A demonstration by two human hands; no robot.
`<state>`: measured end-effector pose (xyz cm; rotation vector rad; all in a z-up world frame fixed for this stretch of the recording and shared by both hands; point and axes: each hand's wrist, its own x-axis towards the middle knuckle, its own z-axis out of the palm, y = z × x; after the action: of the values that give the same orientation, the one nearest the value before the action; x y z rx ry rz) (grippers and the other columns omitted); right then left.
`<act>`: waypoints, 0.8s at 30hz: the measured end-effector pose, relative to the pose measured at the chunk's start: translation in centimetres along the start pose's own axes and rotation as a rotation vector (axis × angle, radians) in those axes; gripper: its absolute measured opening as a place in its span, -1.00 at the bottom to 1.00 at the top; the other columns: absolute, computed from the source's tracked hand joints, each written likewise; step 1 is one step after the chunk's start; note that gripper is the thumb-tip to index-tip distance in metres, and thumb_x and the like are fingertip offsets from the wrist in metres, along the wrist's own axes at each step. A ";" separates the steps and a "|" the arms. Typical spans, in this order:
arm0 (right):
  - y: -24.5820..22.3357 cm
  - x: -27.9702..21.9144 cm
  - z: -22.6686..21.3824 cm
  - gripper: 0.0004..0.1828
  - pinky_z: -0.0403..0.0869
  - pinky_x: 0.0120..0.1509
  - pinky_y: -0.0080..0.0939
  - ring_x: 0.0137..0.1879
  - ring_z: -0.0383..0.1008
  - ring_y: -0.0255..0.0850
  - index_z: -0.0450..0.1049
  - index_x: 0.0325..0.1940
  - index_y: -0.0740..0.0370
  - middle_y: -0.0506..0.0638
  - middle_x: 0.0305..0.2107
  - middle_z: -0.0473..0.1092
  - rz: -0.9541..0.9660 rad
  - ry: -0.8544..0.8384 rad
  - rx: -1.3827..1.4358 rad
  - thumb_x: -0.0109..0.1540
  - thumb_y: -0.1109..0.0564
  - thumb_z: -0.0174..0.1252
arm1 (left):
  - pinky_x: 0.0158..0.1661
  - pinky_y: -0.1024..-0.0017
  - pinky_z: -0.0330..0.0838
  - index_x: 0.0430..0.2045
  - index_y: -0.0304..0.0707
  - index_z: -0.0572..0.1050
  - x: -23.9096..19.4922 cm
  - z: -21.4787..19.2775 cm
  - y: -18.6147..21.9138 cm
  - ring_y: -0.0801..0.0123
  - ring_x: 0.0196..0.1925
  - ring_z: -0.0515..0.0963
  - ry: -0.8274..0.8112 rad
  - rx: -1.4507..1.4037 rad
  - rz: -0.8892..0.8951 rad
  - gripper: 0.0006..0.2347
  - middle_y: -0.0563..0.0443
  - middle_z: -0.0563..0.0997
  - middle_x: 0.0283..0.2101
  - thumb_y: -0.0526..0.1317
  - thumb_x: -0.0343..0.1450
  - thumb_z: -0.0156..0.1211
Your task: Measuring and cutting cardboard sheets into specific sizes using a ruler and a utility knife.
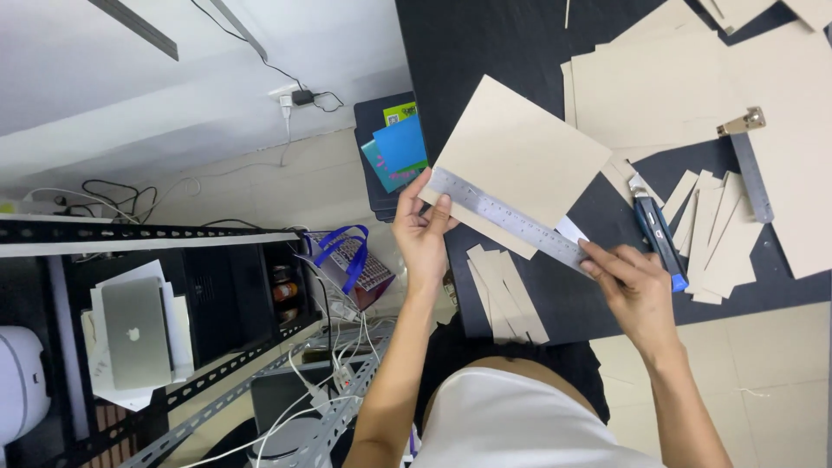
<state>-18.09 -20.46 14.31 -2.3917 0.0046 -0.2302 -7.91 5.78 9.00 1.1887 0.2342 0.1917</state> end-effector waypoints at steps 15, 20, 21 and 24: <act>0.0 -0.1 -0.1 -0.76 0.25 -0.20 -0.30 -0.38 0.50 -0.15 0.66 -0.04 0.13 0.00 -0.58 0.49 0.036 -0.046 0.070 0.20 0.21 0.32 | -0.24 0.34 0.71 0.17 -0.31 0.38 -1.7 0.9 2.1 0.18 -0.15 0.67 0.036 0.001 -0.022 -0.64 -0.18 0.56 -0.02 -0.45 0.45 0.13; 0.1 -0.4 -0.2 -0.77 0.23 -0.21 -0.29 -0.39 0.48 -0.16 0.65 -0.03 0.13 0.01 -0.59 0.48 0.067 -0.062 0.086 0.22 0.20 0.30 | -0.25 0.37 0.71 0.16 -0.29 0.39 -1.8 1.0 2.1 0.21 -0.17 0.68 0.044 0.000 -0.048 -0.64 -0.16 0.56 -0.04 -0.45 0.45 0.14; 0.2 -0.5 -0.2 -0.77 0.23 -0.22 -0.29 -0.41 0.47 -0.17 0.65 -0.03 0.13 0.00 -0.61 0.47 0.081 -0.077 0.091 0.22 0.19 0.29 | -0.26 0.38 0.71 0.16 -0.28 0.39 -1.9 1.0 2.0 0.22 -0.18 0.68 0.051 0.007 -0.056 -0.64 -0.15 0.56 -0.05 -0.44 0.44 0.15; 0.1 -0.3 -0.3 -0.78 0.23 -0.22 -0.26 -0.40 0.48 -0.12 0.65 -0.05 0.15 0.03 -0.61 0.47 0.078 -0.085 0.082 0.21 0.20 0.30 | -0.26 0.41 0.71 0.15 -0.26 0.40 -2.0 1.2 2.1 0.26 -0.20 0.69 0.058 0.014 -0.069 -0.65 -0.13 0.56 -0.05 -0.43 0.44 0.14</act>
<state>-18.46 -20.69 14.41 -2.3128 0.0478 -0.0910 -9.58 4.92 11.57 1.1881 0.3276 0.1647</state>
